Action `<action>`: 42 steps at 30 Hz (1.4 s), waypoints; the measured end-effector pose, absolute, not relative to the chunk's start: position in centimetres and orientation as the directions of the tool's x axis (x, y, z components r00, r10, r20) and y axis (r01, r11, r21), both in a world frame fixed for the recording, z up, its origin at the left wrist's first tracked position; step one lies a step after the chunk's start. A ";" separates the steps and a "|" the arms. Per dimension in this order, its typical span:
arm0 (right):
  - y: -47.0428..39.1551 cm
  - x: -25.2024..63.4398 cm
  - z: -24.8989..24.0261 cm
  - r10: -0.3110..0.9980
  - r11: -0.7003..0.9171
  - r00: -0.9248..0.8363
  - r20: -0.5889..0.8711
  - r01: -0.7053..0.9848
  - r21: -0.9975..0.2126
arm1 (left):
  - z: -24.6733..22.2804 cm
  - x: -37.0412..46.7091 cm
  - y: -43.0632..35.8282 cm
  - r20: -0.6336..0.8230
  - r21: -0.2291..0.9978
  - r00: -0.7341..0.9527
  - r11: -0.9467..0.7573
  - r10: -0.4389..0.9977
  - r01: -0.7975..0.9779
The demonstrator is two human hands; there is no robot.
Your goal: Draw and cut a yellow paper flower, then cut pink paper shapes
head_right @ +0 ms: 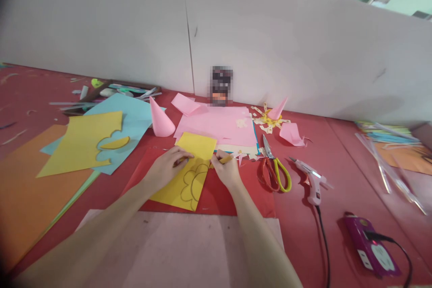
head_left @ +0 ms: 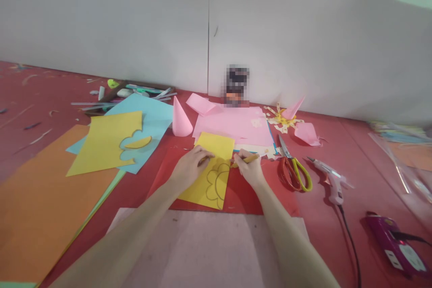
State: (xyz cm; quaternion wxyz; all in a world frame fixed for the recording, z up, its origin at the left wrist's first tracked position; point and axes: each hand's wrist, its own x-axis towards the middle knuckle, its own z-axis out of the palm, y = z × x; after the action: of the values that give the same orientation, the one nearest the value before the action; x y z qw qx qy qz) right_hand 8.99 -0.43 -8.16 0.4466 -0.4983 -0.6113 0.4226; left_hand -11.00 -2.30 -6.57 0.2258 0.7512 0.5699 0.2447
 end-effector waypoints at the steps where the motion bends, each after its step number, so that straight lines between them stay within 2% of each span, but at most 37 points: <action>1: -0.4 9.0 -8.2 0.987 0.139 -0.108 0.117 0.219 -0.966 | -6.6 -11.0 -2.3 0.114 0.620 0.231 -0.251 0.966 0.744; 8: -0.3 9.1 -7.8 0.989 0.104 -0.115 0.088 0.133 -0.986 | -6.4 -11.0 -2.3 0.103 0.618 0.230 -0.243 0.968 0.748; 11: 0.0 9.2 -7.7 0.999 0.034 -0.044 0.033 0.024 -0.999 | -6.5 -11.0 -2.3 0.105 0.624 0.224 -0.240 0.969 0.744; 15: 0.2 9.3 -7.7 0.998 0.049 0.051 0.044 -0.089 -0.995 | -6.5 -11.0 -2.3 0.115 0.630 0.223 -0.245 0.968 0.737; 22: 0.4 9.4 -7.6 0.998 0.052 0.036 0.043 -0.321 -0.946 | -6.5 -11.0 -2.3 0.126 0.627 0.226 -0.254 0.966 0.736; 32: 0.8 10.5 -7.1 0.995 -0.005 0.084 -0.056 -0.513 -0.858 | -6.7 -11.1 -2.3 0.134 0.628 0.226 -0.259 0.965 0.733; 38: 0.8 10.5 -7.6 0.995 -0.009 0.083 -0.054 -0.468 -0.884 | -6.7 -11.1 -2.3 0.140 0.637 0.227 -0.263 0.964 0.724; 42: 0.3 10.0 -7.6 0.993 0.011 0.114 -0.021 -0.274 -0.962 | -6.7 -11.0 -2.3 0.138 0.639 0.233 -0.266 0.963 0.722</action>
State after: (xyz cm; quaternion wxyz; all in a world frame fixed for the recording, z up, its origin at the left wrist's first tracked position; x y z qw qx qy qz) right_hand 10.02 0.29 -7.55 0.5915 -0.4554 -0.3946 0.5358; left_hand -11.03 -2.32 -6.66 0.2291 0.7511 0.5606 0.2629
